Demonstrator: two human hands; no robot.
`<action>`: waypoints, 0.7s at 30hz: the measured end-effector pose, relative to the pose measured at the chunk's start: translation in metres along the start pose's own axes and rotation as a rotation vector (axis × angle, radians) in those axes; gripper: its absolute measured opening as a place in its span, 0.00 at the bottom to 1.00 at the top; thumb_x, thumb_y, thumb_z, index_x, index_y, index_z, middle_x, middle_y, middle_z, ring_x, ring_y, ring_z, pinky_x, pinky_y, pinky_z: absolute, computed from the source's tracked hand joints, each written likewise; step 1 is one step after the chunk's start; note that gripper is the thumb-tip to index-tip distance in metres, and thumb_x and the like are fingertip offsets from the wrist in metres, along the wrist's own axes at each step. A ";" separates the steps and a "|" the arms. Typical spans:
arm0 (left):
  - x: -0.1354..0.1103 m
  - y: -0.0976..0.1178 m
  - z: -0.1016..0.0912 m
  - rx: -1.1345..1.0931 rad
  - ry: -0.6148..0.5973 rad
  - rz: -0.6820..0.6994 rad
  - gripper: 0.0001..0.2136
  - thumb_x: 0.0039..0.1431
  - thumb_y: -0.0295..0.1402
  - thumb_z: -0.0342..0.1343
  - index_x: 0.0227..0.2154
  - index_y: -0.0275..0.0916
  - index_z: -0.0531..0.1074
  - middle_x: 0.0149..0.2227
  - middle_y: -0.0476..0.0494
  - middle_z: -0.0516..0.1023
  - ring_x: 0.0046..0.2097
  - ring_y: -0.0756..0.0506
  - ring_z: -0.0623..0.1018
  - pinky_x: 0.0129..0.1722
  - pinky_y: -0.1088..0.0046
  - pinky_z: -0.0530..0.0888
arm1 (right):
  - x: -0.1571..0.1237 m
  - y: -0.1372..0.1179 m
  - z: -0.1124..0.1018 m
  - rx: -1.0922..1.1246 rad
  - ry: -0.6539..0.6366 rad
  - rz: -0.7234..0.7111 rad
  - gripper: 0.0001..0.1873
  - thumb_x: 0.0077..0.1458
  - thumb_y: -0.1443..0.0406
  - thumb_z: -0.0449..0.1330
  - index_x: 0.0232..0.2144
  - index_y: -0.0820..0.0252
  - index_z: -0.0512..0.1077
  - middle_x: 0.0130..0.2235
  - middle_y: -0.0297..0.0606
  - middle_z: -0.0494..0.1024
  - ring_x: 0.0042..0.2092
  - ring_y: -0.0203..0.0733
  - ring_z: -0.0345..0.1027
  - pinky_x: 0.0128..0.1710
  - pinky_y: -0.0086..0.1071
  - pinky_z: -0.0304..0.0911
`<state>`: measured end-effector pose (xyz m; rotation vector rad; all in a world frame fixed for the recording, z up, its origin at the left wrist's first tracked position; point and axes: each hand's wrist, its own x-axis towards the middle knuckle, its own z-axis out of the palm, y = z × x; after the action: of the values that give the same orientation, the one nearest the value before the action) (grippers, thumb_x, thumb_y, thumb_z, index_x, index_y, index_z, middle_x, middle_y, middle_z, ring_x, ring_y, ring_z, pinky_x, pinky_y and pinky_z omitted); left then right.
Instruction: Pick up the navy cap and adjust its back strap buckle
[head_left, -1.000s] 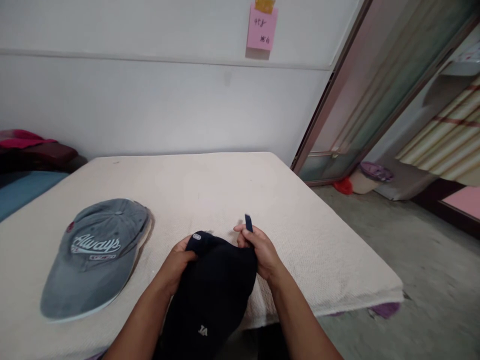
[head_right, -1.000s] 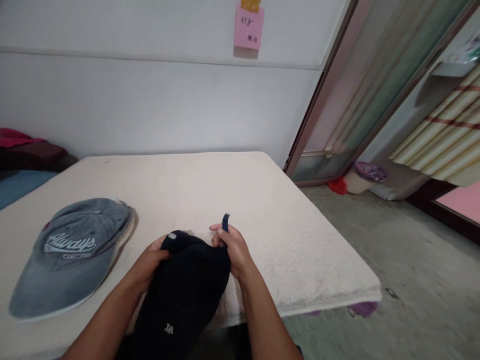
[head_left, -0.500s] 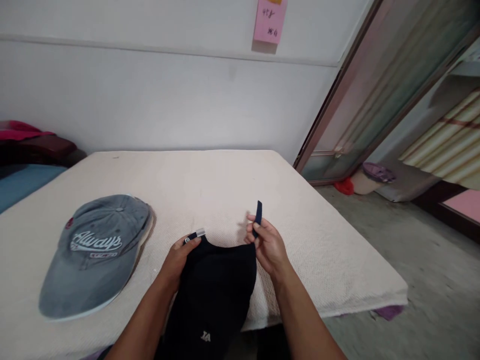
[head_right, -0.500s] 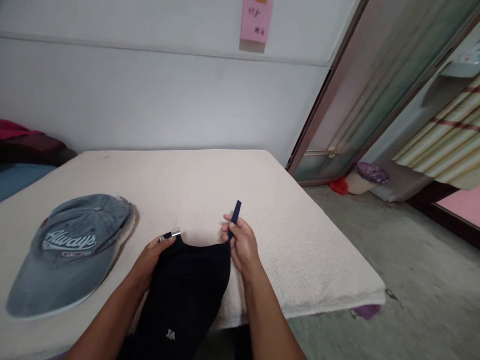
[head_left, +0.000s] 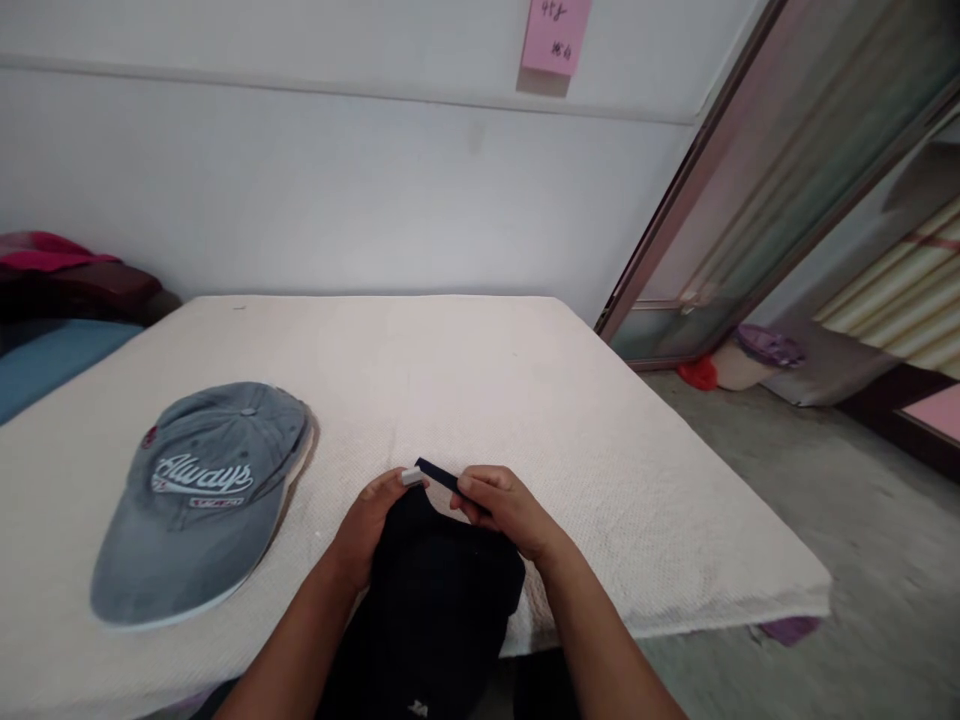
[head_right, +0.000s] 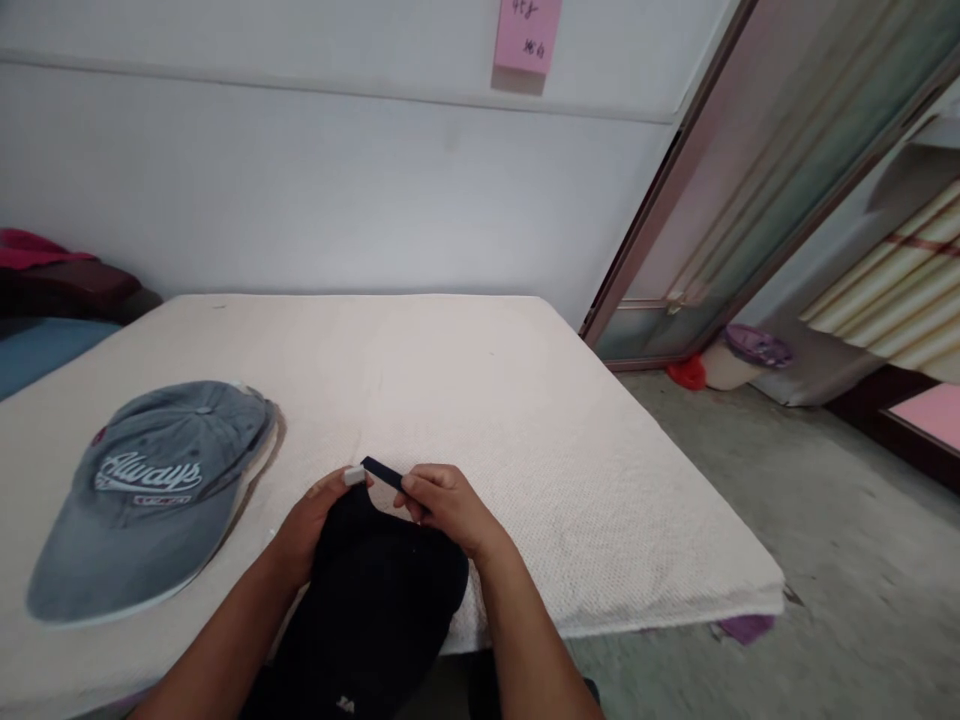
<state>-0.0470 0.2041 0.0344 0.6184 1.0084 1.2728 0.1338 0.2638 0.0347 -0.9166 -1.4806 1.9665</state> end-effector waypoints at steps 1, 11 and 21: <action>-0.001 0.000 0.001 -0.032 0.002 -0.019 0.08 0.52 0.36 0.61 0.27 0.35 0.75 0.23 0.49 0.76 0.25 0.49 0.73 0.28 0.75 0.68 | 0.000 0.000 0.000 -0.025 0.000 0.013 0.16 0.55 0.56 0.57 0.25 0.63 0.73 0.20 0.30 0.64 0.20 0.29 0.52 0.20 0.25 0.43; 0.002 -0.007 -0.008 -0.155 -0.020 -0.072 0.06 0.51 0.30 0.62 0.32 0.35 0.75 0.27 0.46 0.79 0.28 0.48 0.76 0.31 0.74 0.71 | -0.007 -0.004 -0.004 -0.073 -0.046 0.008 0.15 0.56 0.59 0.57 0.24 0.62 0.73 0.21 0.31 0.67 0.21 0.29 0.53 0.20 0.25 0.44; 0.000 -0.008 -0.010 -0.010 -0.062 -0.140 0.07 0.49 0.32 0.63 0.31 0.35 0.75 0.26 0.46 0.78 0.26 0.49 0.75 0.28 0.76 0.68 | -0.004 -0.002 0.001 -0.123 -0.046 -0.106 0.05 0.50 0.67 0.59 0.30 0.61 0.75 0.29 0.35 0.74 0.31 0.36 0.67 0.35 0.32 0.61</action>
<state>-0.0521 0.2004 0.0230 0.5666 0.9765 1.1279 0.1356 0.2611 0.0377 -0.8307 -1.6569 1.8496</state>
